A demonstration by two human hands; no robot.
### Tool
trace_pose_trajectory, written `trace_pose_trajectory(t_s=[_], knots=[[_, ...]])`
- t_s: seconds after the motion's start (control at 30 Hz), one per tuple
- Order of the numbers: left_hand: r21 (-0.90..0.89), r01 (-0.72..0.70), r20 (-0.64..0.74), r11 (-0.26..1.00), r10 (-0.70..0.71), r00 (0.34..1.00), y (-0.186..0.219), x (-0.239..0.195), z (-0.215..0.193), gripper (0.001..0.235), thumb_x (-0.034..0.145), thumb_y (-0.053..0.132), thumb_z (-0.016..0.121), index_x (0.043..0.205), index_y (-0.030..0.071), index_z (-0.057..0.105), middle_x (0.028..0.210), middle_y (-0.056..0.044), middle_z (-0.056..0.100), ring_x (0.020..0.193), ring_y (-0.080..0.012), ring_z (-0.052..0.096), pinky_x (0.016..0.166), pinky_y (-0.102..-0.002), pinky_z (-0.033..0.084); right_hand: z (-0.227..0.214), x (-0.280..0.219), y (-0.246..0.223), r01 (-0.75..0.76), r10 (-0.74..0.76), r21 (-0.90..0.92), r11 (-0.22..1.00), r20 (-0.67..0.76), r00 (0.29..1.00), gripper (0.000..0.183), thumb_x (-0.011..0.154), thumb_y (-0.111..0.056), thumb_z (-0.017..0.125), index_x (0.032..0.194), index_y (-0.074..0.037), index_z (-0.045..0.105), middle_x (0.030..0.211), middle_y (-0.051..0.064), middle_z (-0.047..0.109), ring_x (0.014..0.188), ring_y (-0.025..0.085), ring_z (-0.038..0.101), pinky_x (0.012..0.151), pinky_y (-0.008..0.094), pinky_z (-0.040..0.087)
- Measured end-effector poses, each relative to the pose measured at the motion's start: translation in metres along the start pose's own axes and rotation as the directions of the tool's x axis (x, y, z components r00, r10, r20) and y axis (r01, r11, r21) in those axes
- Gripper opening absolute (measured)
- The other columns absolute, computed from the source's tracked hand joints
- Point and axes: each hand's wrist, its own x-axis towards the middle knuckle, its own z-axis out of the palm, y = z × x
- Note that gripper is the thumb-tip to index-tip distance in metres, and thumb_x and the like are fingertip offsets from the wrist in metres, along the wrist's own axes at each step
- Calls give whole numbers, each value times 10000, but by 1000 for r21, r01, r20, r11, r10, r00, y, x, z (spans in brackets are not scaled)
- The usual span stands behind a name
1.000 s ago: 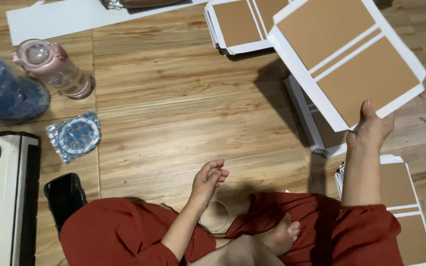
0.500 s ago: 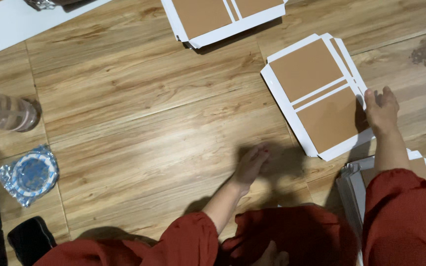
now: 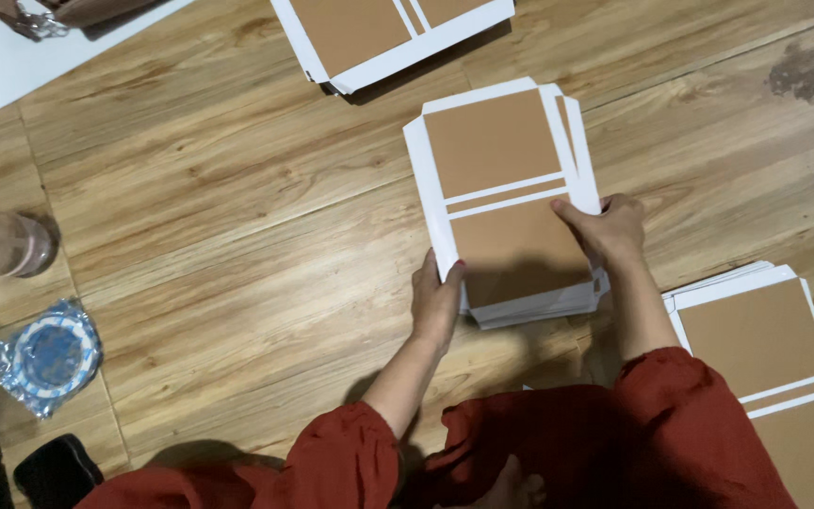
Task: The person sits on the floor and assembles flat paper boxes by folding the flaps and securing them with clear adhesive tape. They handle a stack of pre-cut paper sheets, folding the edges and applying tape to create the box structure.
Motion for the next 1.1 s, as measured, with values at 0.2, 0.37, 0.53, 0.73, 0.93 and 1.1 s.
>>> trace_pose_trajectory(t_s=[0.2, 0.37, 0.53, 0.73, 0.93, 1.1], knots=[[-28, 79, -49, 996, -80, 996, -41, -14, -40, 694, 765, 495, 522, 1377, 230, 330, 1333, -80, 392, 1239, -272, 397, 1020, -392, 294, 6, -81, -65, -151, 68, 383, 911, 223, 973, 698, 572, -267, 834, 1070, 126, 542, 1020, 329, 561, 1029, 420, 538, 791, 437, 464], [-354, 39, 75, 934, -13, 997, -63, -15, -28, 772, 766, 482, 588, 1405, 196, 261, 1355, -116, 367, 1251, -302, 373, 984, -457, 310, 6, -58, -28, -24, -126, 594, 804, 210, 969, 455, 586, -92, 815, 971, 8, 594, 841, 140, 613, 805, 220, 600, 724, 316, 487], [-497, 101, 356, 862, 96, 930, -52, -52, 9, 509, 771, 380, 483, 1266, 265, 455, 1112, 9, 585, 1057, -152, 533, 892, -310, 308, -127, -83, -36, -68, -82, 557, 828, 240, 967, 315, 634, -154, 716, 926, -132, 602, 894, 22, 641, 719, 138, 610, 669, 293, 528], [-483, -107, 399, 869, 327, 857, -59, -53, 23, 594, 738, 309, 588, 1259, 54, 459, 1276, -101, 490, 1204, -153, 435, 993, -242, 312, -262, -32, 135, -356, 239, 288, 889, 370, 898, 468, 922, -411, 387, 1290, -123, 412, 1154, 95, 479, 1008, 277, 453, 884, 516, 357], [-315, -182, 280, 932, 275, 920, -112, -3, 7, 516, 735, 306, 618, 1191, 80, 530, 1215, -154, 534, 1070, -173, 560, 922, -246, 402, -225, 15, 287, 2, 6, -42, 999, 181, 983, 231, 618, -57, 760, 798, 49, 660, 665, 166, 597, 580, 247, 514, 491, 357, 385], [-251, -238, 74, 938, 264, 962, -112, 53, -51, 404, 744, 180, 627, 1141, 132, 574, 1105, -46, 604, 810, -75, 590, 766, -192, 445, -179, 90, 212, 113, 229, -943, 312, 190, 955, 568, 514, -590, 723, 996, -290, 739, 1049, 46, 731, 968, 220, 702, 762, 286, 546]])
